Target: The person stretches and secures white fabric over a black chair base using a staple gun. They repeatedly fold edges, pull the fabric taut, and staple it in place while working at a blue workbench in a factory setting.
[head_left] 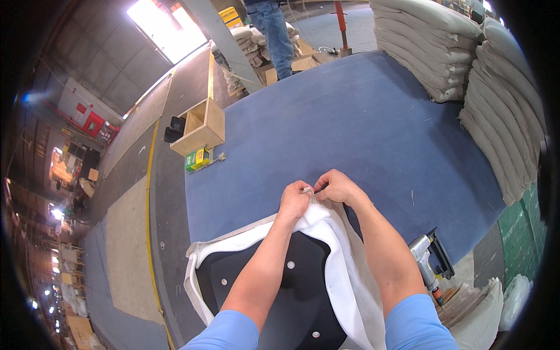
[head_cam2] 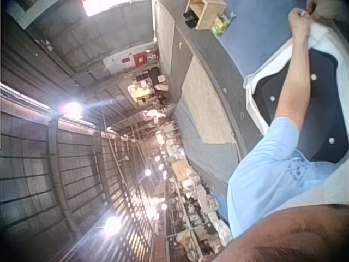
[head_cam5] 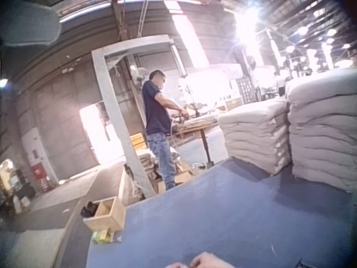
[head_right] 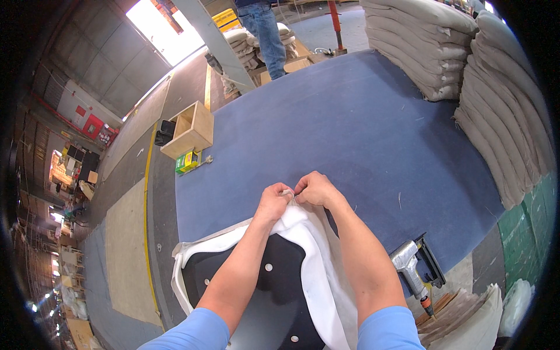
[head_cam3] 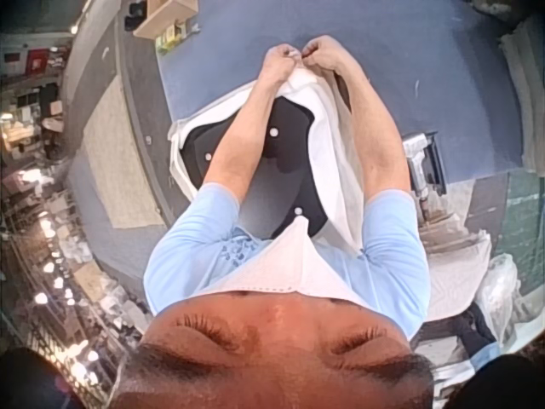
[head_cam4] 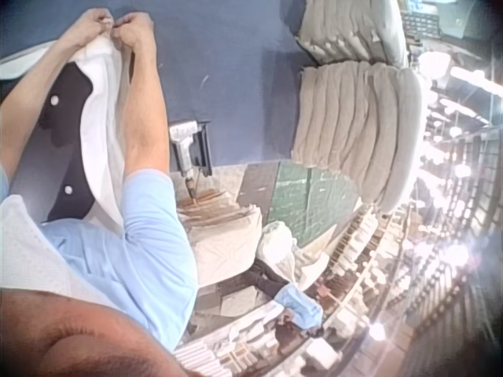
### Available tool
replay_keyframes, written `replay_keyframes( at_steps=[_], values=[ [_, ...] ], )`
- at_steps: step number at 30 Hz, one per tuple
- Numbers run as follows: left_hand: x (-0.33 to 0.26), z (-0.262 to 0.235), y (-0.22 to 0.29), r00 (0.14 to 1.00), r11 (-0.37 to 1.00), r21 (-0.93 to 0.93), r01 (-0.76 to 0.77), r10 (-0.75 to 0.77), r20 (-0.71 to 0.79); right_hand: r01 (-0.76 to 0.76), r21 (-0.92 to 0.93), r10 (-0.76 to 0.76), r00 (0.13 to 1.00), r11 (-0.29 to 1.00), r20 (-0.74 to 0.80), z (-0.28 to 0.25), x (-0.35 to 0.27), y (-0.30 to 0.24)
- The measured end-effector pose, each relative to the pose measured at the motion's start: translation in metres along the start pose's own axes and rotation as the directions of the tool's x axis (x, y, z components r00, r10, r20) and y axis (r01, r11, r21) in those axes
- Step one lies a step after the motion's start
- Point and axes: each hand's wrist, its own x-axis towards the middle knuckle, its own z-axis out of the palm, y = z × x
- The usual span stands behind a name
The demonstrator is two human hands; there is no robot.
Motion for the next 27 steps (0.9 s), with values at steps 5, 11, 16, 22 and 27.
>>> replay_keyframes(
  at_steps=[5,11,16,22,27],
  values=[
    [0.000,-0.003,-0.005,0.999,0.996,0.082,-0.027,0.030,-0.034,0.043,-0.053,-0.043,0.999,0.998,0.003,0.005,0.004,-0.003],
    [-0.005,-0.001,0.007,0.995,0.976,0.206,-0.064,0.078,-0.059,0.002,-0.235,-0.011,0.999,0.972,-0.039,0.012,0.016,-0.001],
    [-0.008,-0.003,0.011,0.997,0.979,0.200,-0.040,0.052,-0.056,-0.077,-0.371,0.091,0.996,0.925,0.021,0.015,0.025,-0.009],
    [-0.013,-0.007,0.007,0.995,0.976,0.213,-0.035,0.053,-0.081,-0.088,-0.490,0.083,0.996,0.867,-0.031,0.028,0.020,-0.023],
    [-0.013,-0.003,0.015,0.989,0.971,0.218,-0.099,0.119,-0.084,-0.083,-0.501,0.108,0.994,0.861,0.021,0.017,0.024,-0.014]
  ],
)
